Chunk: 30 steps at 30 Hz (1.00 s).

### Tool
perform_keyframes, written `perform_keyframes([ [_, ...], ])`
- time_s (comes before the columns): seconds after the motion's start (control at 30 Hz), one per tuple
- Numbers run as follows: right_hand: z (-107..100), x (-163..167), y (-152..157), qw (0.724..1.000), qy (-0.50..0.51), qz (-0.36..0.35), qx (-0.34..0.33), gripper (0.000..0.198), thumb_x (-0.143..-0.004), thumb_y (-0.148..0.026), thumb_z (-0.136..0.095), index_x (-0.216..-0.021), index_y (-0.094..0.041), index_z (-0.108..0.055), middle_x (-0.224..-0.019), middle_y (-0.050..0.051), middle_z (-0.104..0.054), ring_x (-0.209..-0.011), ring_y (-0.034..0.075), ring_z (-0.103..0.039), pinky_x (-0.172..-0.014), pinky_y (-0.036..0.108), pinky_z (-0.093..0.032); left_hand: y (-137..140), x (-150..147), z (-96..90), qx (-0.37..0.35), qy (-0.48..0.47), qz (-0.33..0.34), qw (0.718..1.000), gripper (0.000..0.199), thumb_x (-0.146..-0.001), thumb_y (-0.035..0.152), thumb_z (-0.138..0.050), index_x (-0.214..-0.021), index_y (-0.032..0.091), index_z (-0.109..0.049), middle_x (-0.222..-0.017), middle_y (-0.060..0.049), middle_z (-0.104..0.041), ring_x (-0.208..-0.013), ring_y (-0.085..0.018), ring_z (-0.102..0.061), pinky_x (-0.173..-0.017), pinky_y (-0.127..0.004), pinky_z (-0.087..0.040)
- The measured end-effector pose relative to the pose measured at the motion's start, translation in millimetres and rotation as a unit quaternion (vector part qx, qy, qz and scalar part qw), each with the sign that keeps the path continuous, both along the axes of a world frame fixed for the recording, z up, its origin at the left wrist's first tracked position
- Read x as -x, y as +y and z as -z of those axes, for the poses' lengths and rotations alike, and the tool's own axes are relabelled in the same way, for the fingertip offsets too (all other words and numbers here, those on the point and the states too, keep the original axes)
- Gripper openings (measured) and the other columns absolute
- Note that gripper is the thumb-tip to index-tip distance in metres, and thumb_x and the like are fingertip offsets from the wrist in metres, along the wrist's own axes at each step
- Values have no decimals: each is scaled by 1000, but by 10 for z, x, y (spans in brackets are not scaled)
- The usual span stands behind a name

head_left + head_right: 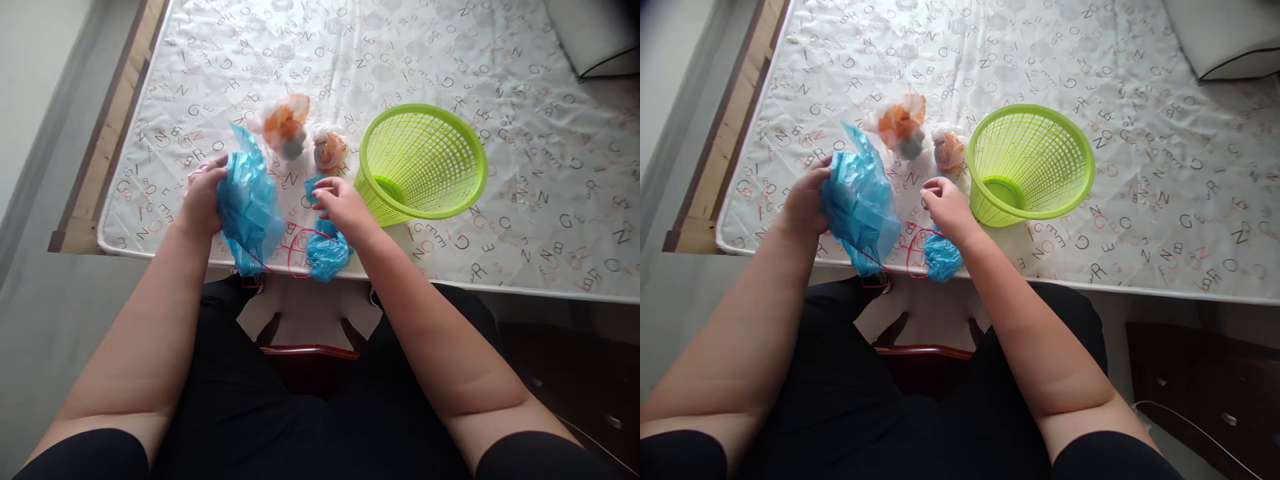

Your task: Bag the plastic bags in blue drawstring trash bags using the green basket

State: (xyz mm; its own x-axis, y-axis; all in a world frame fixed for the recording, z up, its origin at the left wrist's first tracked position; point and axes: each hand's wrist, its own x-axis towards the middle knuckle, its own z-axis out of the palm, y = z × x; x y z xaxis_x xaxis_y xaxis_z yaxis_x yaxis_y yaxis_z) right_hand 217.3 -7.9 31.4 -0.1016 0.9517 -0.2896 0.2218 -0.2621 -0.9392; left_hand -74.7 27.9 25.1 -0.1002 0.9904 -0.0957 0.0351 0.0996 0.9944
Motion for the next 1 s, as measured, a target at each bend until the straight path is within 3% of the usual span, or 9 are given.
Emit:
perform_keyframes([
  [0.17, -95, -29, -79, 991, -112, -40, -55, 20, -101, -31, -60, -116, -21, -69, -125, 12, -77, -112, 26, -73, -106, 45, -58, 140, -2, -70, -45, -68, -48, 996, 63, -74, 37, -86, -132, 21, -67, -104, -1, -77, -101, -20, -66, -95, -37, -56],
  [0.3, -24, -201, -102, 953, -271, -119, -58, 25, -103, -23, -54, -120, -17, -71, -130, 17, -75, -116, 30, -72, -106, 46, -55, 261, 100, 145, 67, 76, -153, 983, 66, -79, 35, -86, -138, 17, -62, -97, -3, -76, -104, -25, -68, -97, -49, -54],
  [0.4, 97, -360, -160, 893, -404, -200, -6, 29, -105, -27, -58, -128, -15, -70, -133, 22, -71, -114, 34, -73, -99, 47, -57, 232, 93, 211, 25, 237, -176, 955, 64, -93, 37, -76, -150, 18, -54, -128, -6, -73, -141, -31, -60, -108, -56, -45],
  [0.5, 198, -426, -289, 849, -462, -255, 19, 40, -105, -37, -66, -139, -16, -67, -137, 23, -69, -115, 37, -73, -94, 47, -58, 85, -134, 107, -136, 350, -143, 916, 51, -100, 40, -71, -146, 20, -61, -145, -8, -66, -151, -30, -52, -115, -56, -44],
  [0.6, 256, -394, -429, 834, -467, -293, -14, 41, -103, -37, -72, -139, -17, -69, -139, 22, -69, -122, 36, -72, -96, 43, -58, -141, -519, -3, -138, 361, 22, 922, 32, -103, 41, -64, -130, 23, -72, -122, -7, -76, -118, -25, -73, -103, -45, -57],
  [0.73, 283, -402, -468, 840, -461, -284, 32, 32, -99, -17, -66, -130, -15, -74, -133, 23, -76, -119, 35, -74, -94, 42, -56, -378, -810, 114, 98, 399, 325, 852, 51, -94, 49, -75, -140, 28, -73, -116, -9, -83, -109, -34, -79, -98, -46, -59],
  [0.83, 279, -513, -392, 845, -461, -260, 74, 28, -95, -8, -57, -109, -15, -80, -121, 24, -80, -109, 36, -78, -87, 42, -54, -376, -711, 307, 221, 500, 342, 764, 64, -83, 50, -85, -142, 26, -73, -128, -20, -80, -126, -49, -73, -109, -58, -53],
  [0.9, 276, -588, -344, 857, -449, -247, 59, 23, -95, -10, -58, -101, -18, -79, -118, 22, -80, -104, 35, -77, -85, 41, -53, -307, -603, 376, 186, 545, 278, 769, 58, -86, 50, -82, -137, 24, -75, -129, -23, -79, -129, -51, -71, -111, -63, -51],
  [1.0, 281, -628, -309, 901, -384, -203, -16, 16, -97, -16, -56, -104, -22, -71, -114, 16, -78, -92, 28, -71, -82, 39, -51, -222, -587, 333, 76, 502, 199, 838, 41, -93, 49, -75, -126, 25, -78, -117, -17, -81, -116, -42, -75, -109, -57, -55],
])
